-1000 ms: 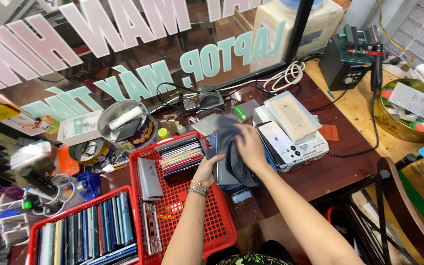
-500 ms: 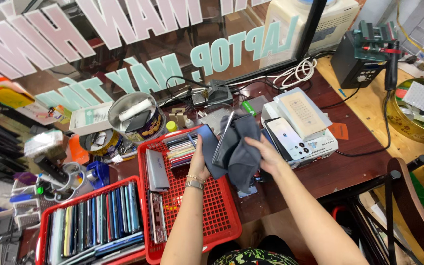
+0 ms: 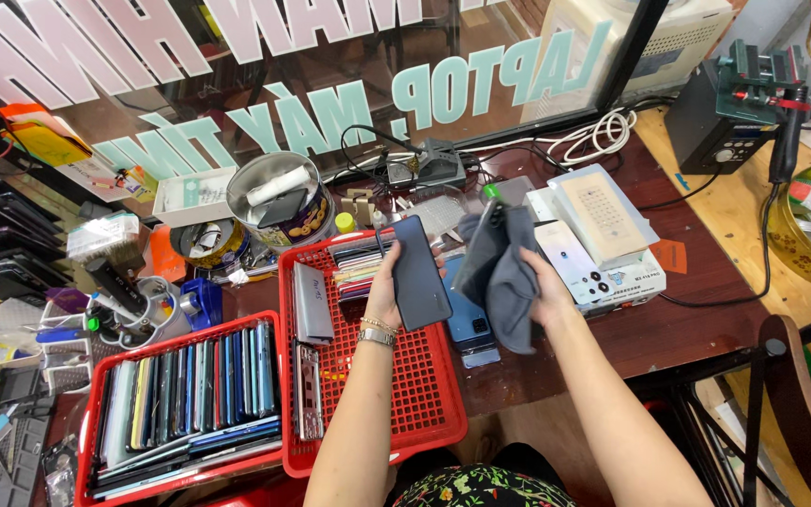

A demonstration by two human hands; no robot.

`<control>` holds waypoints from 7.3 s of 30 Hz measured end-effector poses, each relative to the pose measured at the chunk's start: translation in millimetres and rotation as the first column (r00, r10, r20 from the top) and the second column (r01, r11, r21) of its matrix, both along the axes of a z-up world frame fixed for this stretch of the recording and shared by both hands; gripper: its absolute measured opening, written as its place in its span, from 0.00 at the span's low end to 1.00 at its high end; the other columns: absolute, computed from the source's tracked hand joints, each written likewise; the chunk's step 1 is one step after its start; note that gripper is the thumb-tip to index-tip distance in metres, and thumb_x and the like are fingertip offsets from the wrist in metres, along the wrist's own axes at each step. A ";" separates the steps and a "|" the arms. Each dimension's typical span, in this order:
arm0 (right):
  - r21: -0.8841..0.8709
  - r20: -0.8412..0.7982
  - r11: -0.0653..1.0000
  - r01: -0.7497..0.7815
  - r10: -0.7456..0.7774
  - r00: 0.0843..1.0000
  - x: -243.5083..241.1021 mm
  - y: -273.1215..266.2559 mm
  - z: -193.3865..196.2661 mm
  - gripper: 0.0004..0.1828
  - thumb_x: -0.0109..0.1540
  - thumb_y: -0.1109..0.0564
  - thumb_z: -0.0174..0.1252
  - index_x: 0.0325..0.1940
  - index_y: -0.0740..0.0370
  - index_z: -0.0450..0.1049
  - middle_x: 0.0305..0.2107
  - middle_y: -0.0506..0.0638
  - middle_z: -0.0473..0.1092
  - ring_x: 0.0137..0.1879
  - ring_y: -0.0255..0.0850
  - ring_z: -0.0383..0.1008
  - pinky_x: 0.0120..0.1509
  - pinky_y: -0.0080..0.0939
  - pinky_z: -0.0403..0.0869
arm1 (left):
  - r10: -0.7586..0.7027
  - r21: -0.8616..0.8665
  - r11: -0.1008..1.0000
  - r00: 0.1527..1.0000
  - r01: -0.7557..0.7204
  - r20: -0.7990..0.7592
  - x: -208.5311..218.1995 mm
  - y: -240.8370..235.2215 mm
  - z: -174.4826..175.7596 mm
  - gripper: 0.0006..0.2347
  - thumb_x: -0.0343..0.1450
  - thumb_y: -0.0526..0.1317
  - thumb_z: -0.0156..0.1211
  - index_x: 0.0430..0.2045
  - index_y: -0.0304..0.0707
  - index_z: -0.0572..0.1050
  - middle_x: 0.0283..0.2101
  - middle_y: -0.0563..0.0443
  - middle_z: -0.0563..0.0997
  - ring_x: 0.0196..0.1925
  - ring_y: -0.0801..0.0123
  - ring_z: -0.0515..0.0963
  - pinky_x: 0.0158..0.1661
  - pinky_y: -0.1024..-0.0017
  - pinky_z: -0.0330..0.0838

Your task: The person wipes multiple smartphones with a cloth, handling them one at a time from a red basket on a cluttered workbench. The person wipes each phone's front and back surfaces and returns them to the basket.

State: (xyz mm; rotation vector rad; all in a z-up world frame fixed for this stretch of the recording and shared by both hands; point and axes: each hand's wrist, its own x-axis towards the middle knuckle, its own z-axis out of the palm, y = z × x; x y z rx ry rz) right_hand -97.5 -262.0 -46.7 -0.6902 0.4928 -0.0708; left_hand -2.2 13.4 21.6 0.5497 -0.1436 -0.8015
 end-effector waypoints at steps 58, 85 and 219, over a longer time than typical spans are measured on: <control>-0.645 -0.096 0.629 -0.434 0.497 0.862 27.8 87.4 34.5 0.17 0.63 0.59 0.60 0.56 0.66 0.77 0.43 0.48 0.79 0.48 0.32 0.76 0.54 0.32 0.71 | 0.286 0.358 0.905 0.951 -0.227 -0.120 -3.9 59.2 -40.2 0.19 0.76 0.50 0.55 0.52 0.35 0.76 0.50 0.46 0.82 0.50 0.64 0.81 0.50 0.66 0.77; -0.827 -0.161 -0.555 0.088 0.385 0.909 88.5 217.6 -38.8 0.09 0.60 0.62 0.53 0.44 0.57 0.74 0.37 0.54 0.74 0.49 0.51 0.73 0.52 0.52 0.71 | 0.521 0.715 0.620 0.851 -0.322 -0.069 19.2 147.7 -179.3 0.16 0.67 0.36 0.54 0.50 0.41 0.69 0.32 0.49 0.72 0.29 0.62 0.76 0.31 0.63 0.75; -0.929 0.309 -0.175 0.326 0.119 0.944 -4.7 109.5 80.6 0.25 0.63 0.59 0.57 0.65 0.55 0.69 0.67 0.56 0.62 0.75 0.57 0.58 0.77 0.55 0.59 | 0.224 0.240 0.943 0.973 -0.231 0.057 -16.0 -49.8 -44.4 0.16 0.77 0.43 0.54 0.57 0.36 0.73 0.60 0.50 0.77 0.60 0.66 0.77 0.60 0.66 0.70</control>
